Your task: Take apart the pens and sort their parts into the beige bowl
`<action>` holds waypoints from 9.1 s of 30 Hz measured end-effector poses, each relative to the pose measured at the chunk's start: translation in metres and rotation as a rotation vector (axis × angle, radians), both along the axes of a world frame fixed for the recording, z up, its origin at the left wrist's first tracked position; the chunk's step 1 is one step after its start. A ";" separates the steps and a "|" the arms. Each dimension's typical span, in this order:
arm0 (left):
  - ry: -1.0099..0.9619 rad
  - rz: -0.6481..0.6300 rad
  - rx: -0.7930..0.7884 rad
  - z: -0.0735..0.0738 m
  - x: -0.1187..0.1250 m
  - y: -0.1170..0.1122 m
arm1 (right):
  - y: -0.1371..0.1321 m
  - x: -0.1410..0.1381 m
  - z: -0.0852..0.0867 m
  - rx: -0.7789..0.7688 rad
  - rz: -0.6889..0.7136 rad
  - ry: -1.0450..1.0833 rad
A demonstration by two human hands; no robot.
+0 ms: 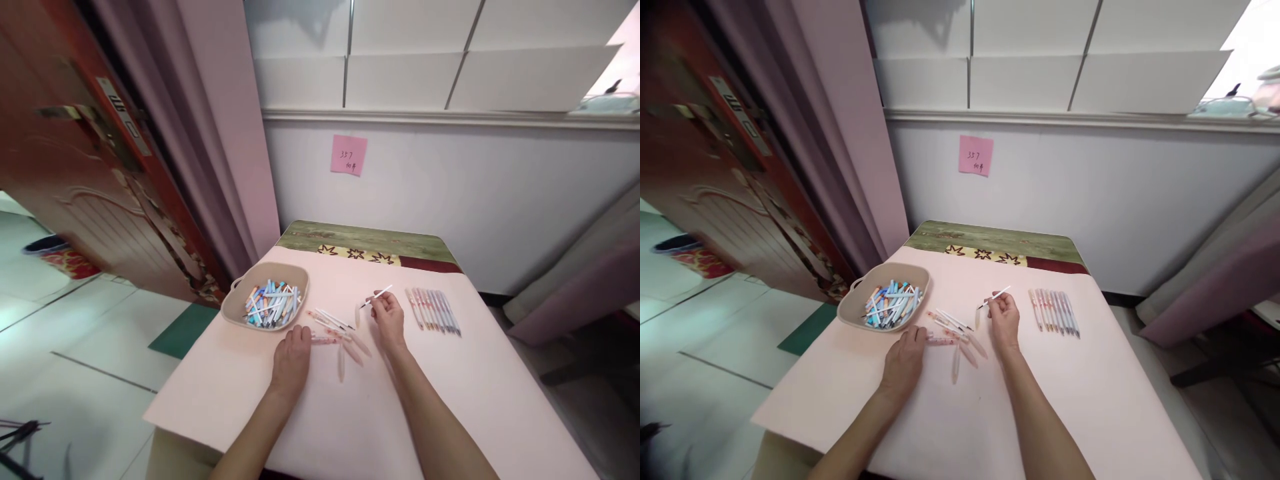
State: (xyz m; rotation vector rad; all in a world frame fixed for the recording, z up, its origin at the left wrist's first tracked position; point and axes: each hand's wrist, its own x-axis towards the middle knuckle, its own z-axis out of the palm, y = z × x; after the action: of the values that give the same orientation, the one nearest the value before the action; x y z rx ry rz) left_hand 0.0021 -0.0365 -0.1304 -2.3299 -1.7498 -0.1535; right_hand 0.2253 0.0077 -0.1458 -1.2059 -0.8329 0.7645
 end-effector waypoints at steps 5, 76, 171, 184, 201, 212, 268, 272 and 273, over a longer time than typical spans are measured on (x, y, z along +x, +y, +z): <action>-0.021 0.009 0.005 0.003 -0.009 -0.008 | -0.004 -0.006 0.006 -0.023 0.029 0.118; -2.820 0.568 -0.825 0.034 -0.018 -0.018 | -0.032 -0.024 0.060 -0.142 0.129 -0.705; -2.383 -0.092 -0.918 -0.010 -0.009 -0.025 | -0.132 -0.086 0.041 -0.247 0.095 -0.705; -2.355 -0.103 -0.917 -0.009 -0.008 -0.027 | -0.135 -0.086 0.043 -0.323 0.140 -0.740; -2.324 -0.117 -0.920 -0.010 -0.008 -0.028 | -0.137 -0.088 0.040 -0.268 0.130 -0.745; -2.298 -0.127 -0.898 -0.013 -0.007 -0.027 | -0.138 -0.089 0.040 -0.244 0.082 -0.805; -1.212 -0.082 0.031 -0.027 -0.004 -0.023 | -0.014 -0.048 0.034 -0.554 0.246 -1.290; -0.811 -0.088 0.001 -0.025 0.006 -0.013 | -0.014 -0.050 0.037 -0.546 0.236 -1.295; -0.758 -0.105 -0.016 -0.024 0.007 -0.010 | -0.015 -0.048 0.039 -0.539 0.224 -1.286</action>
State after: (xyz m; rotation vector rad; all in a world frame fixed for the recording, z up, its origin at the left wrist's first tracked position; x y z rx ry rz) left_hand 0.0089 -0.0466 -0.1546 -2.5588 -1.8952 -1.1736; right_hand 0.1768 -0.0074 -0.1067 -2.1494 -1.9000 0.3001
